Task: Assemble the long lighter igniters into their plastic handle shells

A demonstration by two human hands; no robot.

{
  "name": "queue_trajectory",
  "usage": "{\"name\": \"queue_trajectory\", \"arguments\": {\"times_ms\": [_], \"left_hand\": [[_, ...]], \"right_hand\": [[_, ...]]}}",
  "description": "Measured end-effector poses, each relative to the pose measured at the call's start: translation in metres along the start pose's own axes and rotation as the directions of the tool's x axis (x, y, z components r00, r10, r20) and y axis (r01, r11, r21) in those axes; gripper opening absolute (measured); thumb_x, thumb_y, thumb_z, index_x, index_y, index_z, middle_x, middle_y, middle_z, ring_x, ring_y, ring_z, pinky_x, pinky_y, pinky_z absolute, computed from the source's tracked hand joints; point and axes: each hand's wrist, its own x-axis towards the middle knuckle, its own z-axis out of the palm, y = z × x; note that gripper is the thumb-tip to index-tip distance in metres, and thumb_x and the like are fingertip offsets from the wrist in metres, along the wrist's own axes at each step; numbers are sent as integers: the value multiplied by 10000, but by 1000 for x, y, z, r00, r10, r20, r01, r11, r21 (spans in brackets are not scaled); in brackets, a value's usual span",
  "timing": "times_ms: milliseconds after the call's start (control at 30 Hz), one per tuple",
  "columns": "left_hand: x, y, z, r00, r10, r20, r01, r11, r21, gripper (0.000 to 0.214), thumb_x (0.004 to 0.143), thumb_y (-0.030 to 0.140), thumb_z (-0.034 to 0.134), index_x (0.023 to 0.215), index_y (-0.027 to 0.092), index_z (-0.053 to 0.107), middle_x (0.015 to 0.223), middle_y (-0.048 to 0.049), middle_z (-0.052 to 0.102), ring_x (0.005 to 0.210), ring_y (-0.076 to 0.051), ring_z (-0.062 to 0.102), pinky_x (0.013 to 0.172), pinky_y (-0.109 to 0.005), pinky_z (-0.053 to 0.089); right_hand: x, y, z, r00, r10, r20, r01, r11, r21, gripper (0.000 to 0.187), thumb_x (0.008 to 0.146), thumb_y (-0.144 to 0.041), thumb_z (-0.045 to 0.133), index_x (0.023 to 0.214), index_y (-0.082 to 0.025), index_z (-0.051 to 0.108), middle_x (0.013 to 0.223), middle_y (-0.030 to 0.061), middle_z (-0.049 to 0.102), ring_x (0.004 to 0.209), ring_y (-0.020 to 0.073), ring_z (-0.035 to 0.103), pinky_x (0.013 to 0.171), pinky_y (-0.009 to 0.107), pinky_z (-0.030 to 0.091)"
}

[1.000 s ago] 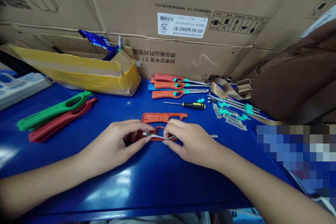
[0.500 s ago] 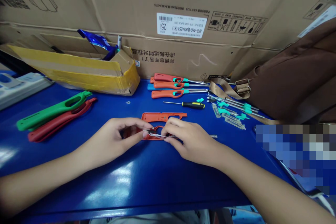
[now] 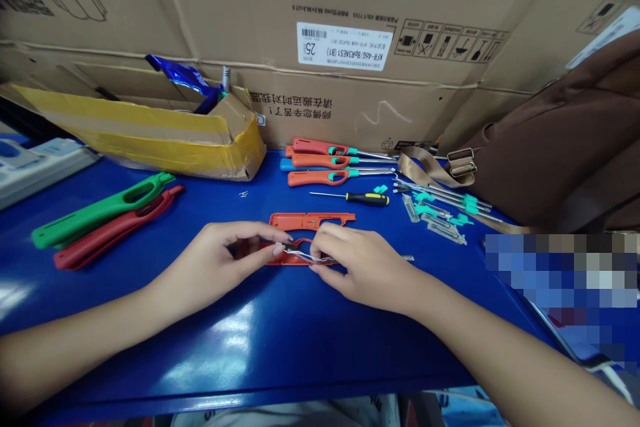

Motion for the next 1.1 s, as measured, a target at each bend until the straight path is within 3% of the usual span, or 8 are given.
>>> {"name": "queue_trajectory", "arguments": {"times_ms": [267,633,767,933,1100], "left_hand": [[1,0,1,999,-32,-11,32,999,-15,147,882,257,684,956,202,799,834,2,789,636,-118,630,626,-222,514],[1,-3,1,999,-33,-13,33,999,-22,180,878,315,694,968,200,800,864,-14,799,621,-118,620,593,-225,489],[1,-3,0,999,-28,-20,27,1000,-13,158,869,301,705,949,201,798,860,-7,795,615,-109,603,593,-220,480],[2,-4,0,1000,-15,-27,15,1000,10,127,855,245,707,934,204,798,777,12,766,583,-98,564,570,-212,455],[3,-6,-1,999,37,-24,-35,995,92,132,864,201,689,924,217,805,721,28,741,557,-93,550,566,-208,445]], "right_hand": [[-3,3,-2,997,-45,-63,46,999,22,49,955,-175,557,937,-213,581,951,26,659,767,130,577,696,248,443],[-2,8,-3,982,-137,-130,146,988,56,166,964,-150,522,1037,-201,661,1031,72,716,840,160,668,752,280,530],[-1,9,-5,979,-141,-147,156,983,97,161,948,-132,522,1033,-195,644,1002,68,713,742,131,625,675,261,510],[-1,8,-8,992,-71,-102,84,987,133,111,924,-119,545,968,-206,597,961,36,668,665,97,556,624,227,477],[-3,7,-8,990,-142,-24,144,984,101,136,932,-117,545,955,-222,628,1035,44,645,868,144,623,784,274,507]]}}
